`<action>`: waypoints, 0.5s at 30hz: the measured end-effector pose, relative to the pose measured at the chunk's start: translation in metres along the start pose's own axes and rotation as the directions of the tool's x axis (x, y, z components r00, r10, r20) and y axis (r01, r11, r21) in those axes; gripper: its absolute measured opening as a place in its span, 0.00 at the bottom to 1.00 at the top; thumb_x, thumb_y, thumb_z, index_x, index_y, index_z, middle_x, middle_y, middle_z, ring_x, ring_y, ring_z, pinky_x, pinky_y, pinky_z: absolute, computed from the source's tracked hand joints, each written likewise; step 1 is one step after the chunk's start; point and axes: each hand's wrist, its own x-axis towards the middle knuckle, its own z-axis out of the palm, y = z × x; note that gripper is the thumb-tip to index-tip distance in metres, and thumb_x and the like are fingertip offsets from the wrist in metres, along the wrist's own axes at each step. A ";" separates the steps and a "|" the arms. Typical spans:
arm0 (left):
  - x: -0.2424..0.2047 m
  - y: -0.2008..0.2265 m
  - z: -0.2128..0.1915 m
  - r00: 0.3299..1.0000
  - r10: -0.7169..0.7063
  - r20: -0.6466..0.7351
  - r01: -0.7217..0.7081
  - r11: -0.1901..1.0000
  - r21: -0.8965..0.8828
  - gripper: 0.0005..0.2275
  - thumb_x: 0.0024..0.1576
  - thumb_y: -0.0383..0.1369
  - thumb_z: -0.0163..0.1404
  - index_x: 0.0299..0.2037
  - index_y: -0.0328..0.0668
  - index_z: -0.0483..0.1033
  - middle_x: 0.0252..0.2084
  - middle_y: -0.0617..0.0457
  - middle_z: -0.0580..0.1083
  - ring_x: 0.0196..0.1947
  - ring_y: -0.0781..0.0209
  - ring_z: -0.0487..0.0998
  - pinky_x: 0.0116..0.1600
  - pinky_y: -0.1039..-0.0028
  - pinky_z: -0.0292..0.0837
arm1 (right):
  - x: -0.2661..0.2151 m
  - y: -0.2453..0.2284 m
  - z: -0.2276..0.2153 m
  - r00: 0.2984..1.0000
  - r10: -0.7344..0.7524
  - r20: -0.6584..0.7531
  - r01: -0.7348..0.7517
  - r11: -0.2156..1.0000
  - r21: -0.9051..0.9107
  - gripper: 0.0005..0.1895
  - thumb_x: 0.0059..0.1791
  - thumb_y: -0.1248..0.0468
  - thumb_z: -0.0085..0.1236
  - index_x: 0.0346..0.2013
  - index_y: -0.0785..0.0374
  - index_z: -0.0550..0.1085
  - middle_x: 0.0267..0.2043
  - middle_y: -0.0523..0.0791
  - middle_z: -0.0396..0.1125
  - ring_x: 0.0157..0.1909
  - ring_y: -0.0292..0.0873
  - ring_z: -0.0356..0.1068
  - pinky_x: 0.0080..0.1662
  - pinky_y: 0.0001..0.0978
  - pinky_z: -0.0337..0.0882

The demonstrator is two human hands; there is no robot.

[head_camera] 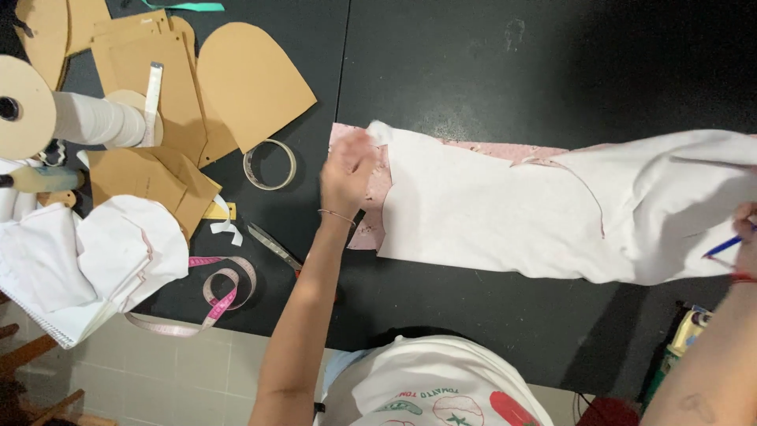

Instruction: The person traces a pattern onto white fabric using a pen and then cuts the fabric with an electric rotary cutter. They repeat this process with a pink patterned fabric, tracing and cutting shapes. The person also folds and aligns the fabric pieces on the table.

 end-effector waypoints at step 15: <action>-0.006 -0.022 -0.040 0.921 0.358 -0.155 -0.068 0.539 0.840 0.09 0.49 0.32 0.50 0.38 0.50 0.66 0.33 0.54 0.65 0.33 0.55 0.66 0.34 0.67 0.61 | -0.158 -0.396 0.298 0.924 -0.031 -0.382 0.011 0.999 -0.053 0.23 0.55 0.56 0.24 0.41 0.71 0.66 0.18 0.51 0.58 0.16 0.38 0.54 0.23 0.22 0.54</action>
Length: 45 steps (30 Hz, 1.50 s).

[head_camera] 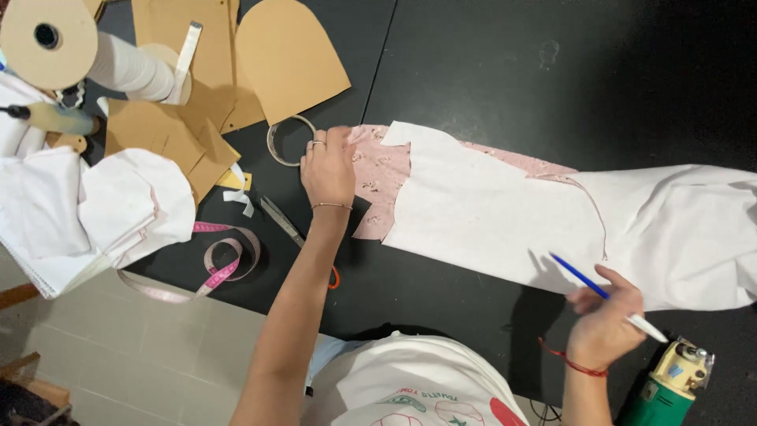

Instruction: The person traces a pattern onto white fabric using a pen and then cuts the fabric with an electric rotary cutter. They repeat this process with a pink patterned fabric, tracing and cutting shapes. The person also folds and aligns the fabric pieces on the table.

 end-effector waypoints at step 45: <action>-0.055 -0.077 -0.087 0.933 0.082 -0.349 -0.136 0.982 -0.133 0.10 0.50 0.24 0.43 0.41 0.40 0.70 0.46 0.51 0.68 0.46 0.53 0.69 0.50 0.63 0.60 | -0.036 -0.010 0.106 0.669 -0.371 0.644 0.668 0.681 -0.301 0.26 0.46 0.63 0.35 0.57 0.73 0.54 0.60 0.57 0.51 0.62 0.61 0.46 0.59 0.57 0.41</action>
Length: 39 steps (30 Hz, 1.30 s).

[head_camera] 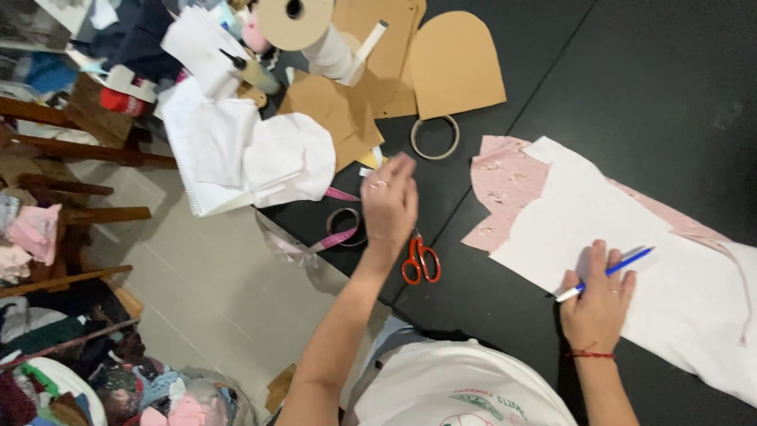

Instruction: The person traces a pattern onto white fabric using a pen and then cuts the fabric with an electric rotary cutter. They repeat this process with a pink patterned fabric, tracing and cutting shapes. The person also folds and aligns the fabric pieces on the table.

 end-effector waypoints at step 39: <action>-0.089 0.141 0.076 0.692 0.719 0.068 -0.574 0.605 -0.552 0.11 0.54 0.25 0.34 0.43 0.39 0.67 0.56 0.53 0.63 0.57 0.58 0.62 0.61 0.53 0.47 | 0.006 0.031 -0.015 0.811 0.498 -0.307 -0.203 0.732 0.650 0.18 0.44 0.75 0.52 0.46 0.63 0.60 0.50 0.50 0.62 0.33 0.32 0.62 0.35 0.19 0.65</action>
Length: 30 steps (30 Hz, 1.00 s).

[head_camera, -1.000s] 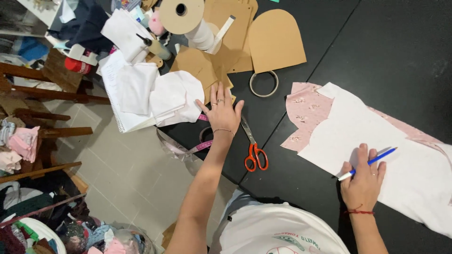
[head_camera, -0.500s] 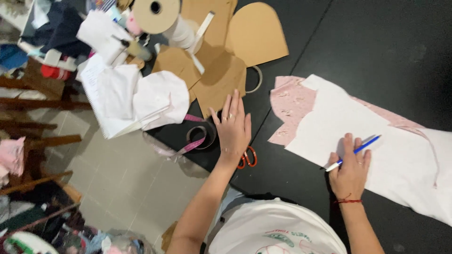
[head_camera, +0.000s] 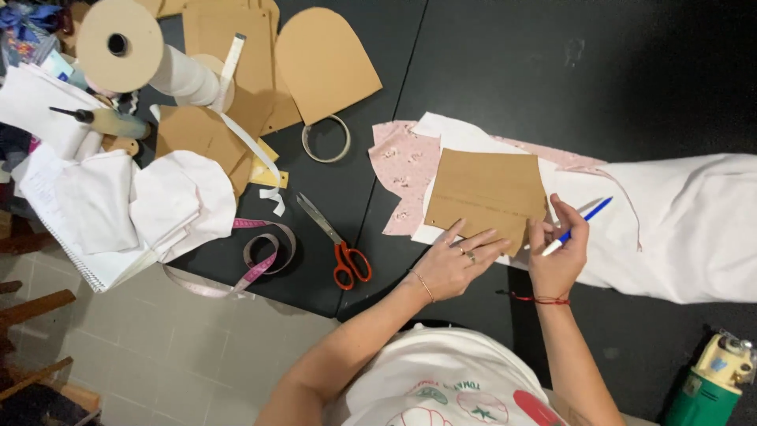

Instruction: The person traces a pattern onto white fabric using a pen and then cuts the fabric with an electric rotary cutter. They repeat this process with a pink patterned fabric, tracing and cutting shapes. The person also folds and aligns the fabric pieces on the table.

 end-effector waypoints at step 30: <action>0.012 0.007 0.025 0.857 -0.435 0.277 0.372 0.893 0.253 0.18 0.55 0.37 0.38 0.57 0.52 0.54 0.64 0.53 0.48 0.65 0.58 0.44 0.63 0.49 0.37 | -0.005 0.007 -0.010 0.982 -0.184 0.047 0.190 0.962 -0.199 0.16 0.47 0.73 0.49 0.48 0.69 0.60 0.49 0.54 0.61 0.40 0.49 0.62 0.39 0.33 0.65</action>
